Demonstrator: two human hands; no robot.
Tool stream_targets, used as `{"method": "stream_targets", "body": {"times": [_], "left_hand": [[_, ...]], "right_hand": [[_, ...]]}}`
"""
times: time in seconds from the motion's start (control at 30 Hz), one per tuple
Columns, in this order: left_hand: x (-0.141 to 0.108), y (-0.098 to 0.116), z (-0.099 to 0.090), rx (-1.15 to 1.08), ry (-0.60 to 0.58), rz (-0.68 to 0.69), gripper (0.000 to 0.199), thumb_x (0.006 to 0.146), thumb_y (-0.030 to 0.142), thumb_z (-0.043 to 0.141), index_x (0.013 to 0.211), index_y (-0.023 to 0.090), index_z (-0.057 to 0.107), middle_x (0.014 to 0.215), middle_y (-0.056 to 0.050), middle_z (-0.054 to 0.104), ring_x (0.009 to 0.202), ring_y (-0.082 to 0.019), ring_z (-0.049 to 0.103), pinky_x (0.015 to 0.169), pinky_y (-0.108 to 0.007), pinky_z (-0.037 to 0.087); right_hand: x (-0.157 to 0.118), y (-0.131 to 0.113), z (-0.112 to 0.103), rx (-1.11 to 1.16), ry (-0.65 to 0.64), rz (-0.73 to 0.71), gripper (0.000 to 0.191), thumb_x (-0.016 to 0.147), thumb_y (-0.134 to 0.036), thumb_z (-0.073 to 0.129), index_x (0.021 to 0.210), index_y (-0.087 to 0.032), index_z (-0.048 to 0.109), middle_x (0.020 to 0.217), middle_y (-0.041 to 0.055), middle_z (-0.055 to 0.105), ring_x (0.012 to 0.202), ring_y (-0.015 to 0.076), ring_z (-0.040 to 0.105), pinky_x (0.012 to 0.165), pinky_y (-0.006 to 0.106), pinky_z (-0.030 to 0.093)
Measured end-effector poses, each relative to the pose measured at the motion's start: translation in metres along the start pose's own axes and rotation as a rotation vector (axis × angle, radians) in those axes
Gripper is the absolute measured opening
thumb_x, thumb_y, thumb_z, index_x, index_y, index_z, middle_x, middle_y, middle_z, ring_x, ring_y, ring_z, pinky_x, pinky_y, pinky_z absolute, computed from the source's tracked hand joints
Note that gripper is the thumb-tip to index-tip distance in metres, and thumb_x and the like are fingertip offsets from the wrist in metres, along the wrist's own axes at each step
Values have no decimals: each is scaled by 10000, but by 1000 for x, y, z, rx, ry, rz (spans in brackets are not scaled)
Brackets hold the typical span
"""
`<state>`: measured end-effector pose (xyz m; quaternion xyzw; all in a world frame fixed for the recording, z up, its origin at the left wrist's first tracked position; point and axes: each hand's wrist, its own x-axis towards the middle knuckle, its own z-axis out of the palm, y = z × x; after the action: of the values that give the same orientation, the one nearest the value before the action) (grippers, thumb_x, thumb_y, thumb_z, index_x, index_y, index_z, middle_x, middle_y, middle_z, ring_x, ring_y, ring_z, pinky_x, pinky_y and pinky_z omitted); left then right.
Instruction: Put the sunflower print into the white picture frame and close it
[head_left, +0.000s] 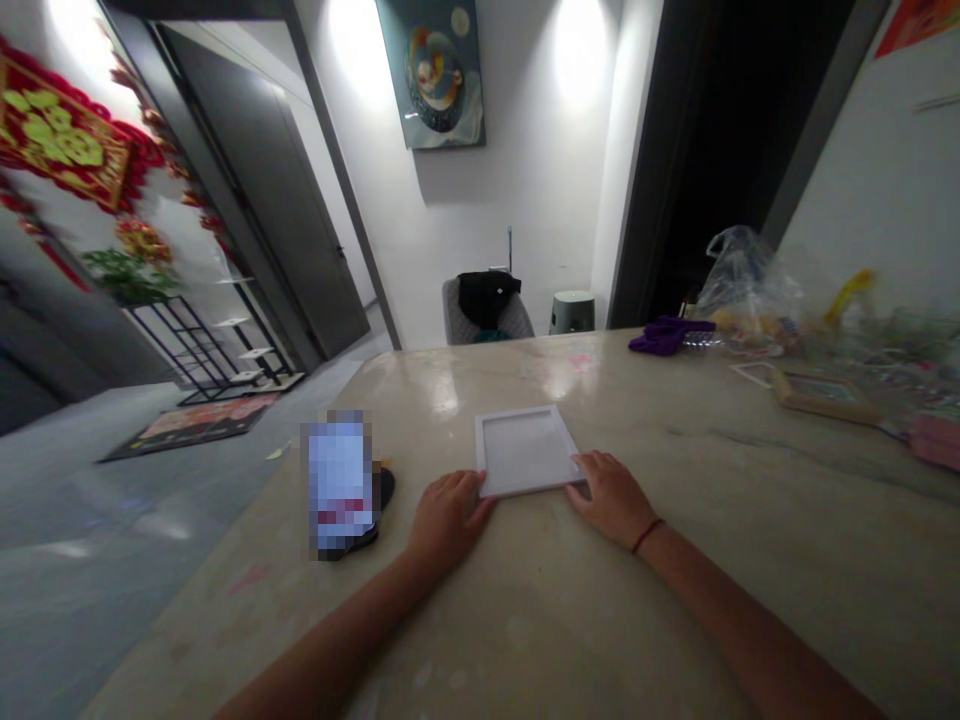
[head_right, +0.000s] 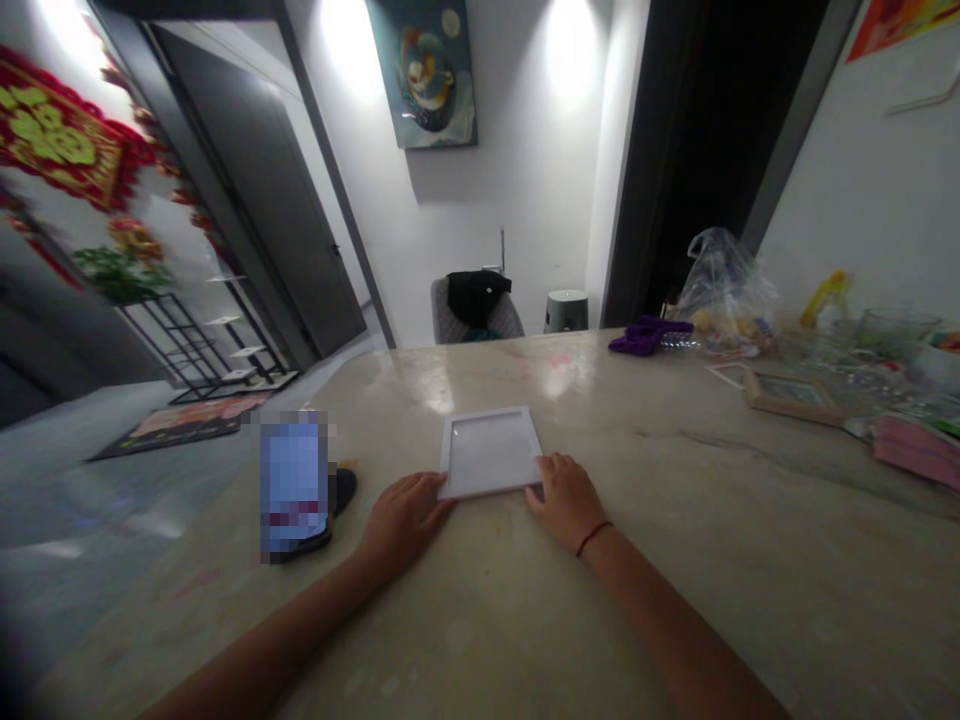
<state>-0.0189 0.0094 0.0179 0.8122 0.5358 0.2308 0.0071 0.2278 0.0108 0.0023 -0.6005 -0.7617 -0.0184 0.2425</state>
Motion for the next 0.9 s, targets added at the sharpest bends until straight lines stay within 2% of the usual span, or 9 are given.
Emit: {"method": "stream_targets", "body": {"times": [0.1, 0.2, 0.33, 0.4, 0.47, 0.6, 0.7, 0.77, 0.9], "left_hand": [[2, -4, -4, -61, 60, -171, 374, 805, 489, 417, 701, 176, 594, 730, -51, 625, 740, -198, 577, 695, -308, 412], [7, -8, -8, -297, 8, -480, 610, 794, 638, 219, 398, 203, 380, 388, 14, 387, 405, -130, 424, 487, -268, 324], [16, -6, -17, -889, -250, -707, 649, 721, 722, -21, 353, 233, 196, 307, 55, 177, 288, -78, 173, 369, -239, 159], [19, -2, -20, -1108, -473, -756, 657, 682, 757, -39, 350, 232, 174, 301, 60, 161, 286, -68, 122, 357, -229, 103], [19, 1, -20, -1178, -552, -756, 667, 675, 766, -28, 343, 227, 179, 297, 59, 167, 289, -63, 107, 358, -223, 83], [13, -1, -12, -957, -274, -644, 695, 732, 711, -10, 361, 213, 301, 325, 54, 208, 309, -82, 198, 370, -227, 168], [8, -5, -6, -569, -10, -509, 689, 810, 622, 96, 737, 174, 614, 479, 18, 454, 469, -137, 452, 484, -252, 332], [6, -4, -3, -304, 20, -436, 542, 835, 552, 248, 1032, 182, 591, 719, -30, 593, 697, -179, 553, 631, -287, 392], [3, 1, 0, -1, -77, -212, 400, 857, 441, 335, 966, 204, 637, 850, -70, 603, 853, -212, 543, 765, -317, 387]], "right_hand": [[3, 2, -11, 143, 126, 89, 372, 799, -503, 421, 794, -175, 598, 831, 96, 618, 808, 211, 554, 722, 315, 403], [8, 5, -22, 482, 139, 351, 627, 795, -664, 199, 443, -213, 458, 453, 22, 481, 478, 140, 482, 546, 273, 377], [14, 6, -24, 1036, -167, 704, 691, 719, -753, 37, 296, -235, 209, 286, -44, 185, 262, 70, 199, 345, 237, 188], [16, 5, -21, 1163, -301, 816, 692, 705, -769, 51, 296, -230, 197, 281, -55, 166, 247, 58, 131, 325, 230, 104], [17, 4, -17, 1166, -330, 842, 691, 708, -769, 78, 299, -227, 199, 279, -58, 170, 244, 54, 114, 325, 228, 83], [15, 7, -12, 862, -168, 716, 688, 756, -713, 35, 300, -236, 229, 289, -31, 236, 273, 82, 240, 370, 251, 227], [12, 12, -8, 456, 18, 557, 647, 812, -637, 168, 410, -217, 452, 457, 24, 481, 456, 131, 466, 512, 268, 344], [11, 12, -4, 239, 65, 460, 490, 822, -551, 322, 592, -205, 582, 682, 62, 590, 626, 162, 543, 590, 276, 374], [9, 6, 9, 118, 29, 290, 314, 799, -415, 460, 698, -184, 647, 793, 96, 595, 745, 187, 561, 684, 292, 408]]}}
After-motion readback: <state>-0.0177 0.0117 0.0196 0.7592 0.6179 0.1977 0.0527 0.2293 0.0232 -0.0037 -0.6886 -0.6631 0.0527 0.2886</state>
